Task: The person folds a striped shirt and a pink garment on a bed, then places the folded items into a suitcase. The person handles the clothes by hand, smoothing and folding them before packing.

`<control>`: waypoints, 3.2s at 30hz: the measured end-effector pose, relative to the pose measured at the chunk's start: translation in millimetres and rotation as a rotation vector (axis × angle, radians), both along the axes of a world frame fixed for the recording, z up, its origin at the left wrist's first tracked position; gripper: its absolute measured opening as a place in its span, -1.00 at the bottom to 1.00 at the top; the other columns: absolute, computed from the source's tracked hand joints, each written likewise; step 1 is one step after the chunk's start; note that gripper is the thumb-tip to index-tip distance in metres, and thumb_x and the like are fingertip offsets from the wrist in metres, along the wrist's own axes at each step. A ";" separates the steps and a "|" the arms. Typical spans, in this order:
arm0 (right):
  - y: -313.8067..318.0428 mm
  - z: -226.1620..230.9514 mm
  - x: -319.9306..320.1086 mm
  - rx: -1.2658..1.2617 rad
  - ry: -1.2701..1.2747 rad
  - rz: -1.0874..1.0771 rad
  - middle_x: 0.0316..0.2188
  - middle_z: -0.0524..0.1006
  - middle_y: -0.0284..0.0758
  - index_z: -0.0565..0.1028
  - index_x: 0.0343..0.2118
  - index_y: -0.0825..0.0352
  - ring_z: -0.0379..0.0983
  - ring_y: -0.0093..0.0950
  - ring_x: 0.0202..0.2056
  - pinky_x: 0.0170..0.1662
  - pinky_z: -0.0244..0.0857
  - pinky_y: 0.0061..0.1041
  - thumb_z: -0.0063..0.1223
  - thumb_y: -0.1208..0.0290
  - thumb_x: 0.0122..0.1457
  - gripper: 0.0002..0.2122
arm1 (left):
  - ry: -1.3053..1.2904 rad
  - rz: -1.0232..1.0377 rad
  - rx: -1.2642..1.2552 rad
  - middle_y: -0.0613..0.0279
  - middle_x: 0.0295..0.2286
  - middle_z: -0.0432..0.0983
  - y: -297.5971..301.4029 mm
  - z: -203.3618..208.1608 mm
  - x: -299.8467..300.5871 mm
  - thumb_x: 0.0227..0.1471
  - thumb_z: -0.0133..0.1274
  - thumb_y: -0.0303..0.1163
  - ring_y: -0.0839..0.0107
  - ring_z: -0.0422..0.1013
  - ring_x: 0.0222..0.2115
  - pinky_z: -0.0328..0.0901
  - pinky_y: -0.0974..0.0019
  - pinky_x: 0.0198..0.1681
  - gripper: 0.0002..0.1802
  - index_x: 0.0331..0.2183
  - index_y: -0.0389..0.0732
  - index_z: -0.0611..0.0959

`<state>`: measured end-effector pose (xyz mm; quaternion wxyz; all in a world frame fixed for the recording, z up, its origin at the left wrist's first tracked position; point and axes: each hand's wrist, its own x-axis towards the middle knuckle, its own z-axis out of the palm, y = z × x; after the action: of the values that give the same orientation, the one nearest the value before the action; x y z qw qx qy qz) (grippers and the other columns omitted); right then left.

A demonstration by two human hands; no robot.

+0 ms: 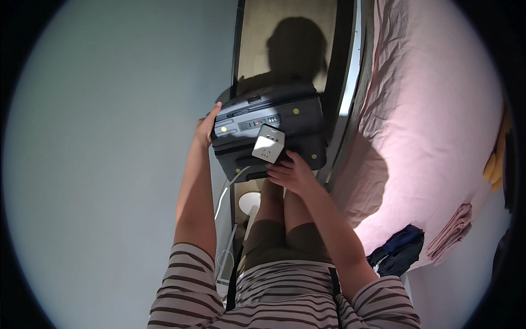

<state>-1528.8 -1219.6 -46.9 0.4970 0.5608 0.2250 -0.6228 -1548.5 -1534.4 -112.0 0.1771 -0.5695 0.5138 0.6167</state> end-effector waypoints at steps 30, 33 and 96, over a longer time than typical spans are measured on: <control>47.0 -81.6 -67.2 0.444 0.737 -0.093 -0.07 0.43 -0.34 0.34 0.01 0.33 0.34 -0.46 -0.04 0.06 0.15 -0.41 -0.16 -0.04 0.16 -0.47 | 0.307 -0.101 -0.163 -0.05 -0.09 0.39 38.4 45.7 -57.9 -0.08 -0.02 -0.34 0.32 0.33 -0.09 0.17 0.40 0.01 -0.30 0.10 -0.47 0.28; 43.8 -123.0 -48.7 0.491 0.627 -0.169 -0.07 0.42 -0.35 0.34 0.00 0.31 0.33 -0.47 -0.04 0.05 0.15 -0.42 -0.12 -0.04 0.16 -0.49 | 0.323 -0.154 -0.203 -0.02 -0.08 0.39 34.8 13.9 -49.4 -0.07 -0.04 -0.37 0.33 0.33 -0.10 0.18 0.41 0.00 -0.33 0.10 -0.44 0.30; 38.1 -389.3 -269.3 -0.269 0.587 0.268 -0.18 0.51 -0.16 0.42 -0.13 0.44 0.48 -0.41 -0.29 -0.10 0.38 -0.53 -0.22 0.25 0.21 -0.65 | -0.019 -0.077 0.197 0.15 0.05 0.26 -45.8 -277.4 25.6 -0.05 -0.21 0.36 0.23 0.20 0.04 0.11 0.19 0.06 -0.08 0.16 -0.10 0.26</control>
<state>-1798.0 -1181.5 -436.2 0.5581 0.2528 0.3459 -0.7106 -1522.8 -1580.2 -389.4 0.2609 -0.5348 0.4705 0.6516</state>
